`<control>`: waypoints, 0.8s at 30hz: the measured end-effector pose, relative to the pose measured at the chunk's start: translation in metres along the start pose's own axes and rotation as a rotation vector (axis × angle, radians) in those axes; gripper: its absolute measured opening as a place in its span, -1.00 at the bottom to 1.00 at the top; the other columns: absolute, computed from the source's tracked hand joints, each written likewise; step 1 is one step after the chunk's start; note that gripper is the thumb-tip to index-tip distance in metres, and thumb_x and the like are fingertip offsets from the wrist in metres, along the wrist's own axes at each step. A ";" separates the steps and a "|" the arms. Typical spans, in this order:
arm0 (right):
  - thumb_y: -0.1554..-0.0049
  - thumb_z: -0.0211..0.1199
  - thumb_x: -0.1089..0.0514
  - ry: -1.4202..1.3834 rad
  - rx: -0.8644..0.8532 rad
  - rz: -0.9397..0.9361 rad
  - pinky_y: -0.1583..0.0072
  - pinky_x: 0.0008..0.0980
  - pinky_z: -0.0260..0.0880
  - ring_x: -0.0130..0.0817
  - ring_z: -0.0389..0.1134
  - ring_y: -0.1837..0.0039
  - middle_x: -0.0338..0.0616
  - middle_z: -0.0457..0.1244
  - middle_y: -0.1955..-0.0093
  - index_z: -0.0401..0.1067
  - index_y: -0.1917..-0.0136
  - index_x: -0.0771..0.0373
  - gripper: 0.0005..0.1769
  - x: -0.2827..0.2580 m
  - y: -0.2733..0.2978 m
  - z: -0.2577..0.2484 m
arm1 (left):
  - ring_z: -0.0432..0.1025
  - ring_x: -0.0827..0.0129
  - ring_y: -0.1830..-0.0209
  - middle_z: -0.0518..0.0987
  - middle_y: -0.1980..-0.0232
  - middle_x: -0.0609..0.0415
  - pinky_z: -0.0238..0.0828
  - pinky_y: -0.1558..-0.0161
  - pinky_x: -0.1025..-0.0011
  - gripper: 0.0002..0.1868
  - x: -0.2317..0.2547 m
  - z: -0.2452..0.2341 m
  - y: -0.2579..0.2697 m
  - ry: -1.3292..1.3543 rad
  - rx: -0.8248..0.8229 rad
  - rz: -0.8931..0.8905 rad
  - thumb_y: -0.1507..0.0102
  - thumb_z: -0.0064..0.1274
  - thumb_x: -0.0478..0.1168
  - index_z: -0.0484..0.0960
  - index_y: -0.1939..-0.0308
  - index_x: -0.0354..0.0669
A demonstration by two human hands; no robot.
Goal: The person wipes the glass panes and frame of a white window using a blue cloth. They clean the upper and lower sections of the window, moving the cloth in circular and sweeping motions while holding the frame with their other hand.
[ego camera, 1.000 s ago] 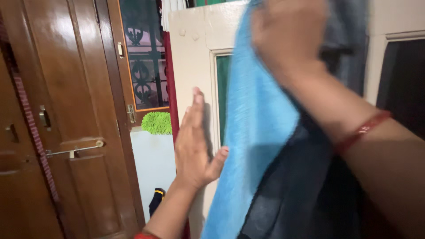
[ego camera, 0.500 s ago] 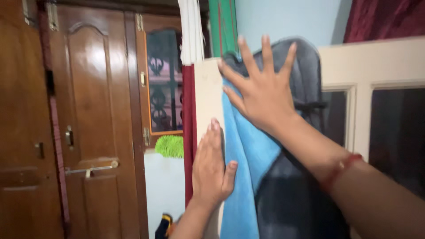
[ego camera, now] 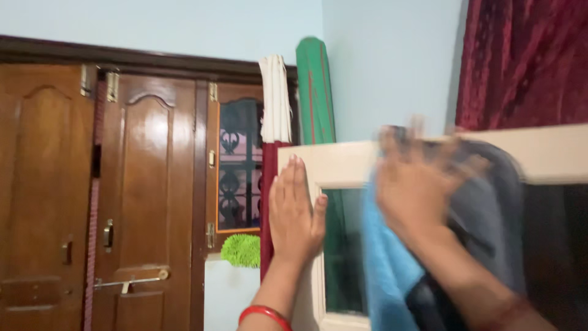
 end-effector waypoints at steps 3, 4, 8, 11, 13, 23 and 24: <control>-0.22 0.05 -0.14 -0.063 -0.056 -0.301 -0.38 0.78 -0.57 0.47 -0.25 -0.64 -0.16 0.00 -0.66 0.34 -0.48 -0.19 -0.44 -0.082 0.000 0.016 | 0.10 -0.06 -0.61 0.20 -0.61 -0.23 -0.08 -0.56 0.03 -0.23 -0.003 0.000 0.001 0.059 -0.002 -0.014 -0.46 -0.38 0.16 0.13 -0.57 -0.37; -0.24 0.04 -0.16 -0.087 -0.063 -0.379 -0.39 0.76 -0.56 0.40 -0.24 -0.66 -0.16 0.00 -0.67 0.33 -0.49 -0.19 -0.45 -0.102 0.001 0.018 | 0.11 -0.07 -0.61 0.21 -0.61 -0.25 -0.08 -0.56 0.03 -0.22 -0.004 -0.002 0.001 0.082 0.003 -0.014 -0.46 -0.37 0.17 0.13 -0.56 -0.38; -0.29 -0.04 -0.20 -0.063 -0.111 -0.499 -0.43 0.74 -0.56 0.28 -0.24 -0.68 -0.24 -0.04 -0.70 0.27 -0.54 -0.21 -0.43 -0.086 -0.001 0.012 | 0.10 -0.11 -0.63 0.20 -0.62 -0.26 -0.08 -0.60 0.02 -0.23 -0.004 -0.011 0.001 0.091 -0.009 0.025 -0.49 -0.40 0.17 0.11 -0.58 -0.39; -0.34 -0.20 -0.22 0.037 -0.130 -0.157 -0.33 0.84 -0.69 0.48 -0.41 -0.66 -0.22 -0.19 -0.75 0.12 -0.65 -0.18 -0.35 0.006 -0.006 -0.023 | 0.09 -0.12 -0.63 0.18 -0.63 -0.25 -0.09 -0.61 0.02 -0.17 -0.002 -0.015 0.004 0.111 -0.012 0.023 -0.47 -0.40 0.22 0.10 -0.58 -0.39; -0.36 -0.27 -0.24 0.016 -0.064 -0.002 -0.21 0.90 -0.76 0.65 -0.51 -0.62 -0.16 -0.24 -0.75 0.05 -0.66 -0.14 -0.35 0.036 -0.007 -0.043 | 0.08 -0.13 -0.64 0.16 -0.65 -0.23 -0.09 -0.62 0.04 -0.13 -0.001 -0.014 0.002 0.118 -0.009 0.034 -0.44 -0.38 0.28 0.09 -0.58 -0.37; -0.30 0.00 -0.19 -0.062 -0.107 -0.269 -0.32 0.85 -0.72 0.48 -0.50 -0.67 -0.35 -0.18 -0.76 0.20 -0.58 -0.33 -0.42 -0.136 0.004 0.032 | -0.14 -0.18 -0.77 -0.19 -0.73 -0.41 -0.22 -0.69 0.08 0.02 -0.017 -0.022 -0.003 0.534 -0.028 -0.046 -0.48 -0.44 0.35 -0.31 -0.64 -0.49; -0.31 0.02 -0.17 -0.079 -0.085 -0.288 -0.31 0.85 -0.71 0.48 -0.49 -0.67 -0.35 -0.18 -0.75 0.21 -0.57 -0.34 -0.43 -0.142 0.003 0.031 | -0.17 -0.20 -0.77 -0.18 -0.73 -0.40 -0.25 -0.69 0.08 0.00 -0.017 -0.022 -0.004 0.536 -0.042 -0.057 -0.50 -0.44 0.32 -0.30 -0.64 -0.49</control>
Point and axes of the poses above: each hand's wrist, its own y-axis away from the middle knuckle, its own z-axis out of the palm, x = y × z, the point moved 9 cm from there along -y, towards the middle knuckle
